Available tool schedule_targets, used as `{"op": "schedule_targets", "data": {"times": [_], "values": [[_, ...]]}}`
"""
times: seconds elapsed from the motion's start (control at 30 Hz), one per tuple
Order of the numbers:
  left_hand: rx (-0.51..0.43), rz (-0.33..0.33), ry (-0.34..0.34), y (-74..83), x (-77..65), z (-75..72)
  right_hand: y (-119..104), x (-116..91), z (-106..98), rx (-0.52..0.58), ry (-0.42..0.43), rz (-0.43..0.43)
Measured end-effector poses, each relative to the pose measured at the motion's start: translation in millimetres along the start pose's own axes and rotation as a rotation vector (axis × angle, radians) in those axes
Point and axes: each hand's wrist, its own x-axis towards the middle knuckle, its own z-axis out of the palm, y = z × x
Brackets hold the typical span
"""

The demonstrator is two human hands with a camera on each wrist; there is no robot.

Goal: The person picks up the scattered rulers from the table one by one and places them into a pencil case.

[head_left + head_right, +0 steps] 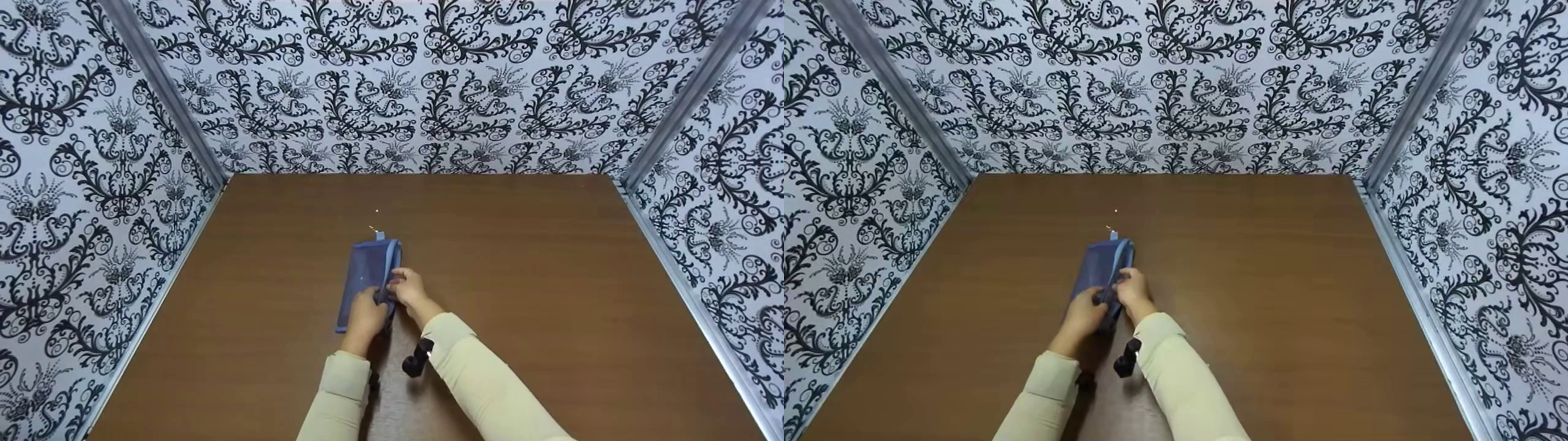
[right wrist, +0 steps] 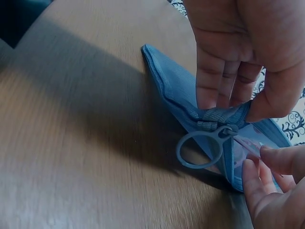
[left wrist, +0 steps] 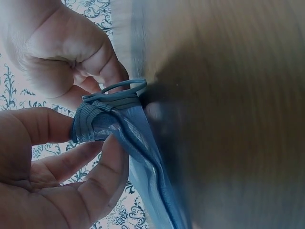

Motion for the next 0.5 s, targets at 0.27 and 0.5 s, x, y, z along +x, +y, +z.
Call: {"op": "schedule_targets", "data": {"times": [0.27,0.5], "values": [[0.015,0.004,-0.005,1.0,0.1,-0.5,-1,-3,1,-0.025,-0.018,0.013],[0.016,0.037,0.024,-0.2,0.6,0.5,-59,-59,11,-0.086,-0.013,0.031]]}}
